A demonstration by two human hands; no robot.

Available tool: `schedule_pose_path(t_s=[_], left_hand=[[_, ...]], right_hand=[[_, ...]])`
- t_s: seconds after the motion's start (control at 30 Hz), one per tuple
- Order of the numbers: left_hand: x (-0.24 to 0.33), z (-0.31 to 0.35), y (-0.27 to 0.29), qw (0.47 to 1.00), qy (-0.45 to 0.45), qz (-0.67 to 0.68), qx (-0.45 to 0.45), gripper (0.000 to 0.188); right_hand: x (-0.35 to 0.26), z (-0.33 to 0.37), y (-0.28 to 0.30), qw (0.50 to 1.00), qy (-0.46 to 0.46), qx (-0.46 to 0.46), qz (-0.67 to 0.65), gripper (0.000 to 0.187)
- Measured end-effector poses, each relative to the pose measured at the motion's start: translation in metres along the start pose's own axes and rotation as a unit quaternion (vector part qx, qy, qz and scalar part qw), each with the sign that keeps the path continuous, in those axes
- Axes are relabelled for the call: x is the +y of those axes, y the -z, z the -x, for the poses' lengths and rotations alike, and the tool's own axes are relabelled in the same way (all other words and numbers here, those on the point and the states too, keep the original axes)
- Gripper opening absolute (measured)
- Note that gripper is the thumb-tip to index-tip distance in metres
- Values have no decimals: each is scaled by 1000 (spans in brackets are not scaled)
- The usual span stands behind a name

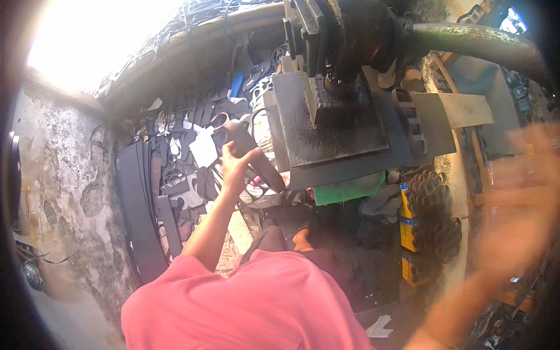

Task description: The person uses a manual press machine to cut shoe soles from a green material. They repeatedly place the material under the press, operate the lever, and remove the cut soles. The cut soles are then stacked on the floor.

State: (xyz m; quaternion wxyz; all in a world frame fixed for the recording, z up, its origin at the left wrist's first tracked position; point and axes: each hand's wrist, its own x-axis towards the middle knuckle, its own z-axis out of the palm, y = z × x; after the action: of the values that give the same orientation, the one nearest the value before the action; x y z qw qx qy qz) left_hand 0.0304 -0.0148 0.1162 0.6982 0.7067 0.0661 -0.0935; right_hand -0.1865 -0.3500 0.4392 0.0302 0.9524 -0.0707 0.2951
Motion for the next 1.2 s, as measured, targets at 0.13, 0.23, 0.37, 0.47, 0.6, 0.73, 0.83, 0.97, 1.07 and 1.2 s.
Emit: schedule_pose_path(t_s=[0.13,0.23,0.37,0.47,0.6,0.73,0.83,0.97,1.07,1.2], left_hand=[[32,48,25,987,-106,-36,-114,102],[64,84,11,915,-247,-168,-272,108],[31,102,-41,868,-263,-201,-371,104],[-42,125,-89,842,-277,-250,-389,99],[-86,166,-99,759,-304,-326,-475,105],[-77,156,-88,710,-328,-190,-593,96],[-59,146,-56,551,-356,-163,-737,102],[-83,134,-57,683,-370,-187,-601,99],[-86,113,-68,754,-340,-221,-517,92],[-71,112,-64,733,-352,-264,-519,93]], right_hand=[[-118,90,-135,909,-99,-166,-368,66],[-180,97,-151,780,-163,-171,-580,74],[-187,124,-184,819,-337,-94,-454,46],[-159,187,-230,836,-465,-64,-283,35],[-146,270,-250,742,-626,-90,-222,51],[-162,324,-220,500,-648,47,-572,58],[-177,394,-202,340,-705,53,-619,47],[-224,505,-213,242,-816,188,-490,35],[-270,604,-228,188,-848,332,-368,30],[-310,704,-251,164,-948,162,-220,31]])
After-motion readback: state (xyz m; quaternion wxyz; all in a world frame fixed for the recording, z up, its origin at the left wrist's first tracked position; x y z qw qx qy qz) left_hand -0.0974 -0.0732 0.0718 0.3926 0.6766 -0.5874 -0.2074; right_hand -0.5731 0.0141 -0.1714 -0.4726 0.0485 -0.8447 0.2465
